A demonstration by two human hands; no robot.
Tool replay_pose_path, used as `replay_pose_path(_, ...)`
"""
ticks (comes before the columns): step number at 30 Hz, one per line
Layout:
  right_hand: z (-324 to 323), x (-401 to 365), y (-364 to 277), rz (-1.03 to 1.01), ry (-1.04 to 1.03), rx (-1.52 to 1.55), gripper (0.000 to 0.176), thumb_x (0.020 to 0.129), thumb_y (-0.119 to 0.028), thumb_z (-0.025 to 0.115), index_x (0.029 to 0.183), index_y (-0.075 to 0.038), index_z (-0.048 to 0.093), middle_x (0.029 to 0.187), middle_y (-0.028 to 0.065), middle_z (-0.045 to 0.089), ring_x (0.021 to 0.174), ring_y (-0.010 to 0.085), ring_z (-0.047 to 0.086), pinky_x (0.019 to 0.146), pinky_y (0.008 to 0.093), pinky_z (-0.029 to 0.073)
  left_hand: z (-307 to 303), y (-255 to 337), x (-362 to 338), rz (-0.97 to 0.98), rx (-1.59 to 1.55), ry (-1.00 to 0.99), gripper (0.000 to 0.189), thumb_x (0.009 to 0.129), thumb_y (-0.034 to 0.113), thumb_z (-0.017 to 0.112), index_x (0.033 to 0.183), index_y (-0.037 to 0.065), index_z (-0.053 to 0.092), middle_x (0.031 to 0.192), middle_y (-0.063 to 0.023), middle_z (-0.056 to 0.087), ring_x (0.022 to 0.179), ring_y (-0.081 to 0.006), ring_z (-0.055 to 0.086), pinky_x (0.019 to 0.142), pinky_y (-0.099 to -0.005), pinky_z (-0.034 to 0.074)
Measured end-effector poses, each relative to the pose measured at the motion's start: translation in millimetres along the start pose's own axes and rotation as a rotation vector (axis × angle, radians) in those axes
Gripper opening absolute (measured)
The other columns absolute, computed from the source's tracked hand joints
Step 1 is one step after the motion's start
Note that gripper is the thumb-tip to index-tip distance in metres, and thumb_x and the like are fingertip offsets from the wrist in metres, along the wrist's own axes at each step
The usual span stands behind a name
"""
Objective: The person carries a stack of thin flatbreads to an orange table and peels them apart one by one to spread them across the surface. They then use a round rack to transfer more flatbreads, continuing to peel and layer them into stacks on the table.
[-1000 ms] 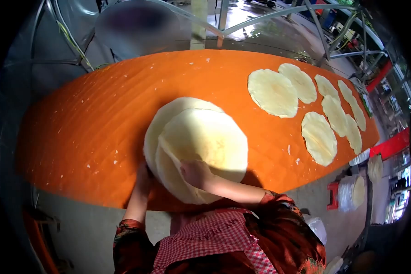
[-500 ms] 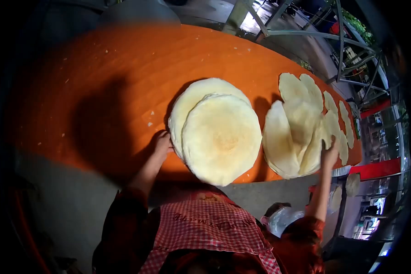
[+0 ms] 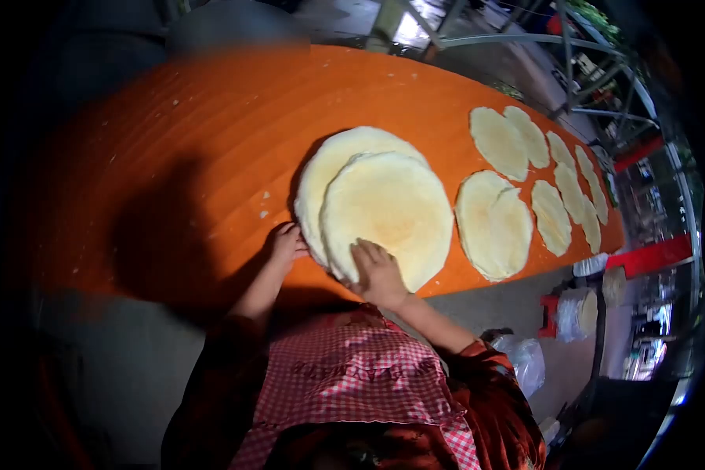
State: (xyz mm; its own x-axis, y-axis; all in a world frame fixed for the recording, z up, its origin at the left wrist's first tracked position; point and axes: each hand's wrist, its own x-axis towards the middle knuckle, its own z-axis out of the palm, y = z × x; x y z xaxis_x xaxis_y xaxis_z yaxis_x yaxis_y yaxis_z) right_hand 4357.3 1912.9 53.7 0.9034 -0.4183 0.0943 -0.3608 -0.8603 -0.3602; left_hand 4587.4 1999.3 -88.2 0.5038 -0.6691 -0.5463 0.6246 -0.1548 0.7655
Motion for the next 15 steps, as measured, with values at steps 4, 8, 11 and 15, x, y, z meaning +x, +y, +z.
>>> replay_pose_path(4, -11, -4, 16, 0.049, 0.031, 0.137, 0.056, 0.071, -0.021, 0.069, 0.122, -0.003, 0.055, 0.123, 0.0172, 0.055, 0.110, 0.0329, 0.054, 0.089, 0.0411, 0.048, -1, 0, 0, -0.007, -0.047, -0.019, 0.031, 0.095, 0.027, 0.048, 0.117, 0.005, 0.052, 0.093, -0.0098, 0.064, 0.072, -0.0216, 0.065, 0.061, -0.0343, 0.055)
replay_pose_path(8, -10, -1, 20, 0.145, -0.038, 0.123, 0.043, 0.073, -0.014, 0.065, 0.115, -0.004, 0.059, 0.100, 0.0171, 0.065, 0.087, 0.0331, 0.064, 0.077, 0.0395, 0.052, 1, 3, -3, -0.021, -0.061, -0.019, 0.030, 0.096, 0.026, 0.048, 0.116, 0.004, 0.050, 0.091, -0.0114, 0.065, 0.069, -0.0222, 0.064, 0.060, -0.0342, 0.056)
replay_pose_path(11, -5, 1, 22, 0.178, 0.050, 0.100, 0.027, 0.076, -0.013, 0.064, 0.100, -0.001, 0.065, 0.083, 0.0186, 0.065, 0.075, 0.0358, 0.064, 0.069, 0.0412, 0.052, 0, 1, -2, -0.003, -0.027, -0.004, 0.035, 0.096, 0.026, 0.048, 0.123, 0.003, 0.047, 0.092, -0.0127, 0.065, 0.070, -0.0230, 0.065, 0.061, -0.0350, 0.056)
replay_pose_path(15, -44, 19, 63, 0.224, -0.074, 0.119, 0.020, 0.077, -0.015, 0.064, 0.091, -0.001, 0.067, 0.076, 0.0175, 0.064, 0.069, 0.0343, 0.063, 0.065, 0.0408, 0.051, 3, 0, -4, -0.028, -0.045, 0.059, 0.043, 0.094, 0.028, 0.050, 0.130, 0.004, 0.044, 0.099, -0.0135, 0.065, 0.076, -0.0241, 0.066, 0.063, -0.0362, 0.055)
